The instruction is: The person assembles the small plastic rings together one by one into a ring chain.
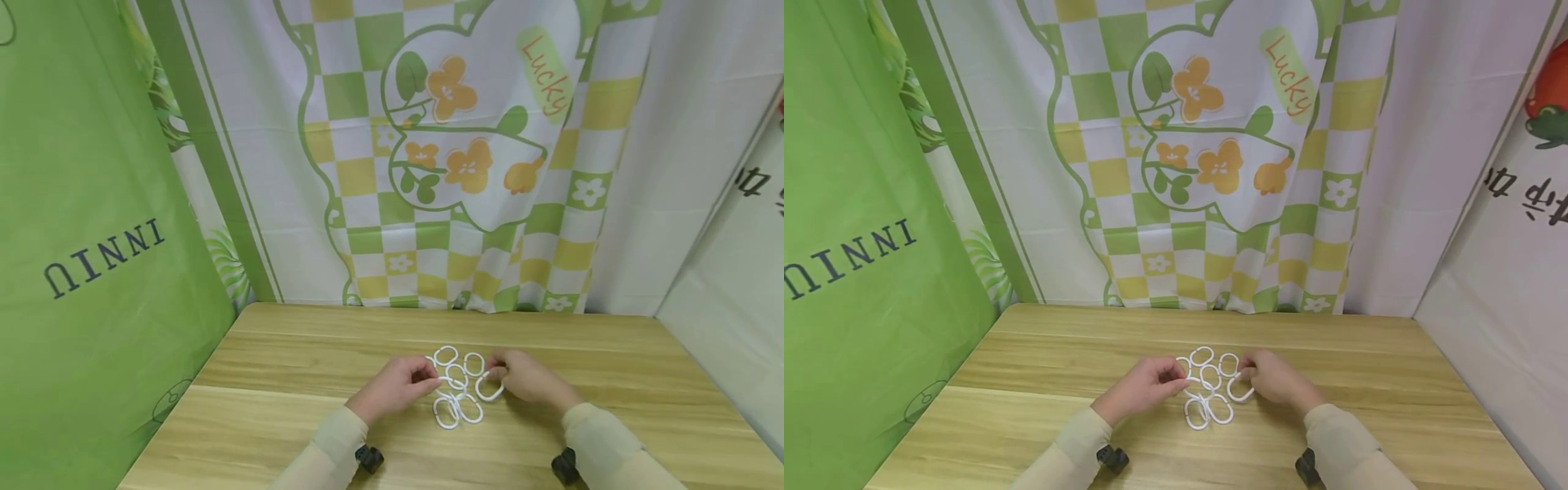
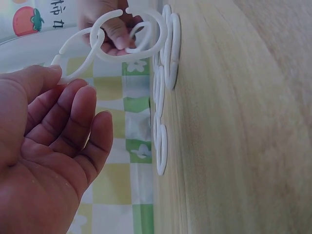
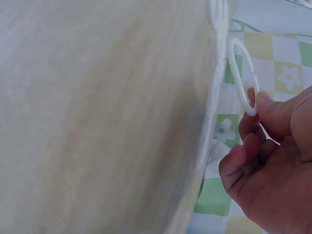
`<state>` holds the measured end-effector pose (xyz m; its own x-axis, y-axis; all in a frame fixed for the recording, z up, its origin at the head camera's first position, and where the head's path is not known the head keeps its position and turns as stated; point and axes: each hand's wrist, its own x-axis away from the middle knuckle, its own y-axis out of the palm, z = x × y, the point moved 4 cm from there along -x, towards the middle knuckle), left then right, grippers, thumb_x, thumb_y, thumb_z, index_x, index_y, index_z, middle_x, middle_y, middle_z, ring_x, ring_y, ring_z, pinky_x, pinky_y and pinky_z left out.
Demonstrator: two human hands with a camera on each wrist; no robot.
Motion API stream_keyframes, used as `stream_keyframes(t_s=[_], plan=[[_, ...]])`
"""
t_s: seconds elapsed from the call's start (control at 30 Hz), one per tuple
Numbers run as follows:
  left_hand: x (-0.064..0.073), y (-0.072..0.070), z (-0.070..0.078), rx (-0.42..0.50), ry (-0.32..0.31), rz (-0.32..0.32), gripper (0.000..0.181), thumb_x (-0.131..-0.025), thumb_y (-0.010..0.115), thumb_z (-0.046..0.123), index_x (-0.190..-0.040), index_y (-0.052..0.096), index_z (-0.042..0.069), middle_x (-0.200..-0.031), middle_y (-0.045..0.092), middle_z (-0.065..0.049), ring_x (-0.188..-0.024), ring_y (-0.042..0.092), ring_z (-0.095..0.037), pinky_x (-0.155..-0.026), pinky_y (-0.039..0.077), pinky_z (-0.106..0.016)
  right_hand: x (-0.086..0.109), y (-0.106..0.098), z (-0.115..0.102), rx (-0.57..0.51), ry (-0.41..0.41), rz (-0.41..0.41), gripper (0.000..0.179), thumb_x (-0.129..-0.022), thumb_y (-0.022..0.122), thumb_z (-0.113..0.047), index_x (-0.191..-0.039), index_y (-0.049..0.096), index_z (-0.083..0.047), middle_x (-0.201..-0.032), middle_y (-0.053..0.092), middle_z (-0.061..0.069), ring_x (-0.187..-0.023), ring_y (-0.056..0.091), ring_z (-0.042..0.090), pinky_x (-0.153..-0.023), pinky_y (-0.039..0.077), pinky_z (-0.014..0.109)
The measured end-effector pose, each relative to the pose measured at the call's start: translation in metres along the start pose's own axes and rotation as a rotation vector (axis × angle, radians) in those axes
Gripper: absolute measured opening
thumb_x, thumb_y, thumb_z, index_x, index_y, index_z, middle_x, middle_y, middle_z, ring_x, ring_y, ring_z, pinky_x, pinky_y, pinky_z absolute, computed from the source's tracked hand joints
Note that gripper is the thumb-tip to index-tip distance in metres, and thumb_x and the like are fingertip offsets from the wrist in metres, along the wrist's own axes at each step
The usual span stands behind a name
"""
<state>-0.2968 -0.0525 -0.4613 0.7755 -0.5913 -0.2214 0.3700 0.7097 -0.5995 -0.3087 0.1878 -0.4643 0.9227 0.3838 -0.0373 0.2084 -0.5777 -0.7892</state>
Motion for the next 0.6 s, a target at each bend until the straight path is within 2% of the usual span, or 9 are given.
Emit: stream_keyframes(t_s=[0.37, 0.6], plan=[[0.0, -0.001, 0.003, -0.004, -0.019, 0.002, 0.009, -0.095, 0.067, 0.022, -0.087, 0.066, 0.017, -0.075, 0.06, 0.013, -0.067, 0.052, 0.0, -0.061, 0.047, -0.019, 0.007, -0.016, -0.022, -0.078, -0.081, -0.01, 0.008, -0.099, 0.056, -0.006, -0.095, 0.063, -0.008, -0.082, 0.059, 0.003, -0.067, 0.048, 0.013, -0.058, 0.042, 0.027], [0.0, 0.002, 0.002, 0.032, -0.002, -0.003, 0.01, -0.095, 0.067, 0.02, -0.087, 0.066, 0.015, -0.076, 0.061, 0.011, -0.067, 0.053, -0.001, -0.06, 0.047, -0.019, 0.013, -0.019, -0.042, -0.136, -0.156, -0.052, 0.006, -0.098, 0.057, -0.009, -0.095, 0.061, -0.01, -0.084, 0.058, -0.002, -0.072, 0.051, 0.012, -0.063, 0.046, 0.027]])
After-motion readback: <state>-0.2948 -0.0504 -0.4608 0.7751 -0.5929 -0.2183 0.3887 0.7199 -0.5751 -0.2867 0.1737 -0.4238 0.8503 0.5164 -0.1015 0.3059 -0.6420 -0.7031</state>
